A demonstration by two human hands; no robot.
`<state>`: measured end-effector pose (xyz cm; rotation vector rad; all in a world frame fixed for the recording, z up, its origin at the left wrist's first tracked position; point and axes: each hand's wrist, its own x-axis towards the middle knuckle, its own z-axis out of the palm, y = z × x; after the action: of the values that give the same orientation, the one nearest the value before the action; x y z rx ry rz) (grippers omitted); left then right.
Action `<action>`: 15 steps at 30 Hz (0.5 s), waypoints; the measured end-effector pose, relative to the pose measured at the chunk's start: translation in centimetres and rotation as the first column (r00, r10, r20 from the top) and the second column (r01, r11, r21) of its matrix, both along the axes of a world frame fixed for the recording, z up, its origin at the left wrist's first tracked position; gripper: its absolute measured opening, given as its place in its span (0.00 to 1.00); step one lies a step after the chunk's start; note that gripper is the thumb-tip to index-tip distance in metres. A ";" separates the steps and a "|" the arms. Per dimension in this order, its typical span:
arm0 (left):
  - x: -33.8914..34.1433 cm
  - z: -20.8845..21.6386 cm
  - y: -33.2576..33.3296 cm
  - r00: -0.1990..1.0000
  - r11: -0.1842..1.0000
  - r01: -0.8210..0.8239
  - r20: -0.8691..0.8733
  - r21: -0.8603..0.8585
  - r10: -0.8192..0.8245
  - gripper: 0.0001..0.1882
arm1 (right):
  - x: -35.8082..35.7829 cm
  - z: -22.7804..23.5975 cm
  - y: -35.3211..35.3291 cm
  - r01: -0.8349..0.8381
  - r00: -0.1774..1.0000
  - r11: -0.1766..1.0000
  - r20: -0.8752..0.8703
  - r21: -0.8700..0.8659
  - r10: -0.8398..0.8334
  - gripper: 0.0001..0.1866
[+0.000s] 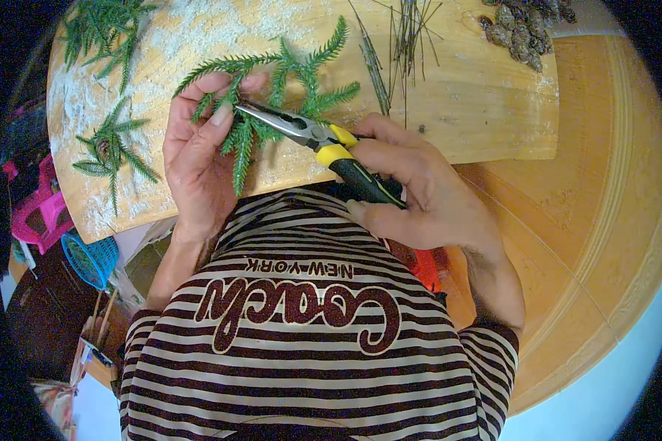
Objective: Assembling decorative items using artificial greenery, pinecones, and wire.
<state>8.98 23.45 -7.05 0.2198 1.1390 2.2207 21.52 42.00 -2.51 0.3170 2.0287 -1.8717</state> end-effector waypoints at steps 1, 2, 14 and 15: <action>0.0 0.0 0.0 1.000 1.000 0.000 0.001 0.000 0.000 0.14 | 0.0 -0.1 0.0 0.000 1.000 1.000 0.001 0.000 0.000 0.17; -0.1 0.0 0.0 1.000 1.000 0.012 0.005 0.013 -0.013 0.14 | 0.1 -0.3 0.0 -0.013 0.999 1.000 -0.034 0.025 0.013 0.17; -0.1 0.0 0.0 0.999 0.999 0.036 0.000 0.017 -0.036 0.14 | 0.5 -1.0 -0.2 0.032 0.992 0.996 -0.122 0.084 -0.022 0.13; -0.1 0.1 0.0 0.999 0.999 0.035 -0.001 0.014 -0.035 0.14 | 0.5 -1.0 -0.3 0.046 0.993 0.997 -0.115 0.067 -0.038 0.12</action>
<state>8.86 23.41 -6.96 0.2450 1.1122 2.1986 22.01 41.73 -3.51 0.2791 2.1823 -1.8870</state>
